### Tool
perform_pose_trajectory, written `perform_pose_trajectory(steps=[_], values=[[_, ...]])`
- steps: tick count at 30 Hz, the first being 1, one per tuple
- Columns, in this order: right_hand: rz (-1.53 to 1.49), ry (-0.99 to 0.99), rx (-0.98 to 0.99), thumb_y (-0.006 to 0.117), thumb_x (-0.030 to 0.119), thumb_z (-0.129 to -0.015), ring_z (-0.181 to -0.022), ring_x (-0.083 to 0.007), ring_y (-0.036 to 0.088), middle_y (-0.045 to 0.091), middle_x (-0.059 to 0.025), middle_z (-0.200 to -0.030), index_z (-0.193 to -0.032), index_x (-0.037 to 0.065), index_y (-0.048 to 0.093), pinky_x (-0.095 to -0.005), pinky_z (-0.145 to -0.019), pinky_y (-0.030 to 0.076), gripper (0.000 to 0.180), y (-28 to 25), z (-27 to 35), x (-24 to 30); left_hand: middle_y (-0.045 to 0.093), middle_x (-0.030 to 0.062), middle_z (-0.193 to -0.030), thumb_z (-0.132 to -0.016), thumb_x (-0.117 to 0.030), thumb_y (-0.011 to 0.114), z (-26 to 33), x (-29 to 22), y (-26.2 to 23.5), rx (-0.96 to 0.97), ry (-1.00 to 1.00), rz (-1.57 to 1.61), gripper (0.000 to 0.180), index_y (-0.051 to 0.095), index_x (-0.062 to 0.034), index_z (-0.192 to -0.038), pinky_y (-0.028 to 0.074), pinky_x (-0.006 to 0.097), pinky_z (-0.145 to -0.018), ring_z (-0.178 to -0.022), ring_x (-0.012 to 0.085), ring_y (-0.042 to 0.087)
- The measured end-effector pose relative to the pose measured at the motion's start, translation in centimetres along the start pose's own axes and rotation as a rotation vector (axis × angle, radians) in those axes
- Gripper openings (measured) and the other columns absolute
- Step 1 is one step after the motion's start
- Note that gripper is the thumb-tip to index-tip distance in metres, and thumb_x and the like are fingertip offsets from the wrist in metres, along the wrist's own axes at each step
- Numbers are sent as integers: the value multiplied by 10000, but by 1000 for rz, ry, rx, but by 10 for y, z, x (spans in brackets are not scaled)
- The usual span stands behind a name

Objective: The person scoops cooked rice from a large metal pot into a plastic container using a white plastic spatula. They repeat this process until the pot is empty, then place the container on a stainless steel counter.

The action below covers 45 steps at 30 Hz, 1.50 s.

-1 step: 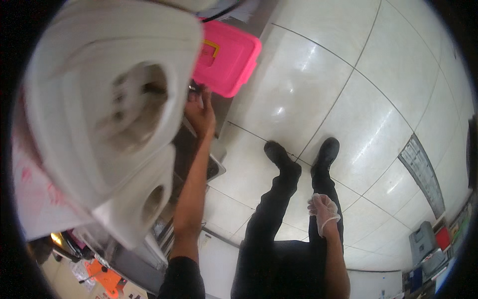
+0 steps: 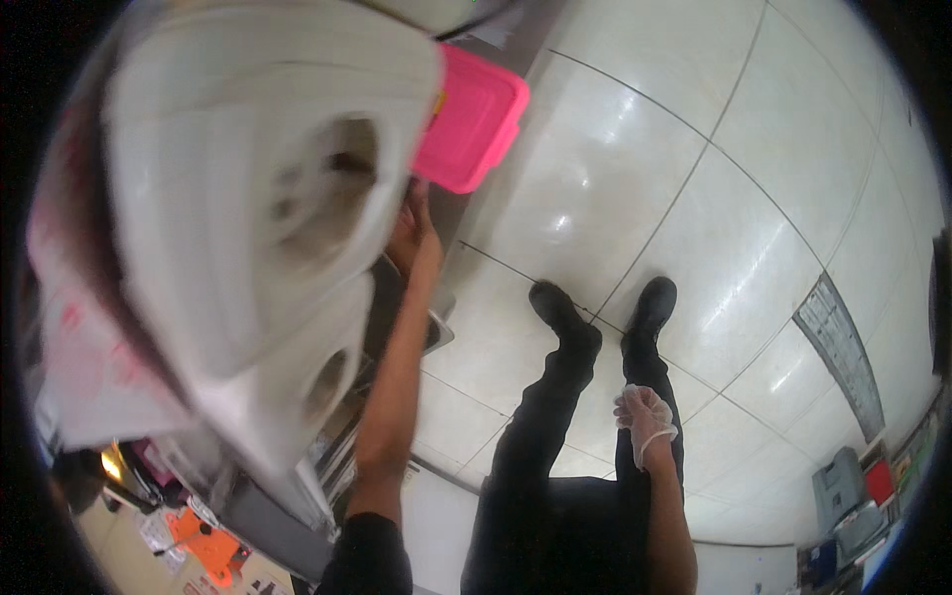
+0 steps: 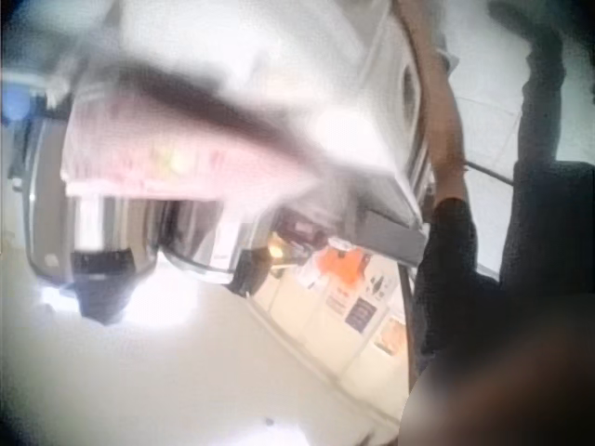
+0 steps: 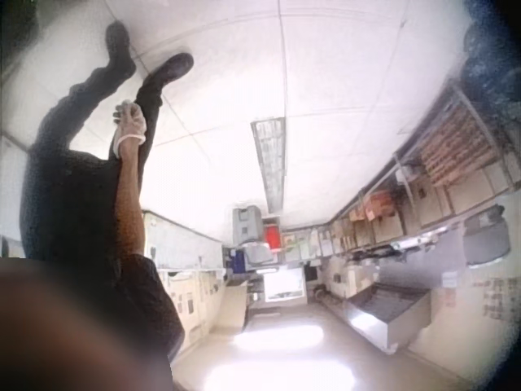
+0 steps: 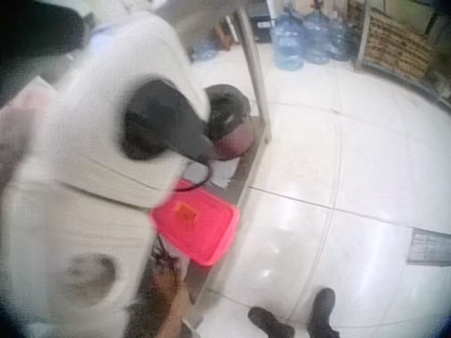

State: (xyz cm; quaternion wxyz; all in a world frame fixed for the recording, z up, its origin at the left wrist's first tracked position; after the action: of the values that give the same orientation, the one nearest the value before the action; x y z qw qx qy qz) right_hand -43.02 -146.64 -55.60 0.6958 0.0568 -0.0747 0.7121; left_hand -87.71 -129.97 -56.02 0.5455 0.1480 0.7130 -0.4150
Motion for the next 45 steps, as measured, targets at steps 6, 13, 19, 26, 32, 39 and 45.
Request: perform_pose_trajectory(steps=[6,13,19,26,32,39,45], values=[[75,69,58,629,210,-941,-636,-129,580,633,-59,-803,-940,76,586,-261,-549,454,140,-18,-6,-20,582,201,-1199,-892,-53,609,149,-163,-17,-342,-115,314,469,412,44,-1307,546,345,-771,-899,246,643],[36,50,154,654,224,-927,-596,-124,554,605,-50,-743,-890,81,556,-259,-507,436,177,-49,-15,-36,570,222,-1186,-879,48,607,137,-269,2,-348,-87,384,262,422,-9,-1055,547,366,-758,-842,252,656],[134,44,126,640,242,-934,-604,-125,557,607,-50,-749,-876,76,561,-258,-519,443,192,-58,-17,-36,580,205,-1171,-957,-80,578,107,-266,6,-479,-14,391,183,405,-44,-1007,531,332,-825,-862,188,634],[52,13,209,635,264,-938,-611,-120,556,610,-52,-765,-890,61,557,-258,-523,446,223,-56,-9,-24,596,165,-1152,-985,-142,536,106,-279,28,-608,-46,586,149,473,-9,-1013,555,279,-893,-947,159,645],[43,38,181,648,214,-918,-629,-138,577,622,-60,-783,-945,56,564,-266,-526,458,181,-54,-10,-22,592,145,-1135,-990,-180,530,99,-283,26,-649,-132,588,197,500,6,-1048,557,267,-899,-960,167,645],[-5,7,191,646,214,-920,-628,-143,582,627,-68,-784,-955,52,567,-270,-529,463,183,-44,-10,-23,543,70,-979,-989,-194,543,98,-275,11,-608,-285,494,194,439,-32,-1010,571,285,-829,-939,207,641],[-9,42,133,637,216,-926,-632,-152,592,638,-75,-802,-957,54,575,-283,-535,475,176,-52,-8,-34,512,54,-944,-1007,-281,512,94,-260,20,-683,-178,501,236,410,-68,-991,527,281,-689,-732,153,557]])
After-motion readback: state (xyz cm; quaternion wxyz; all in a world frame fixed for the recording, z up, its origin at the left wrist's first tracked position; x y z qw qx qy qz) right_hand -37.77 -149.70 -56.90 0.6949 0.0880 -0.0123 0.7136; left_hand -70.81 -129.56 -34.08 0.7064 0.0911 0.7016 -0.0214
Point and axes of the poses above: each hand's wrist, its own z-axis away from the middle knuckle, its own y-axis out of the palm, x = y × z, the point moved 5 cm from there along -z, towards the middle knuckle
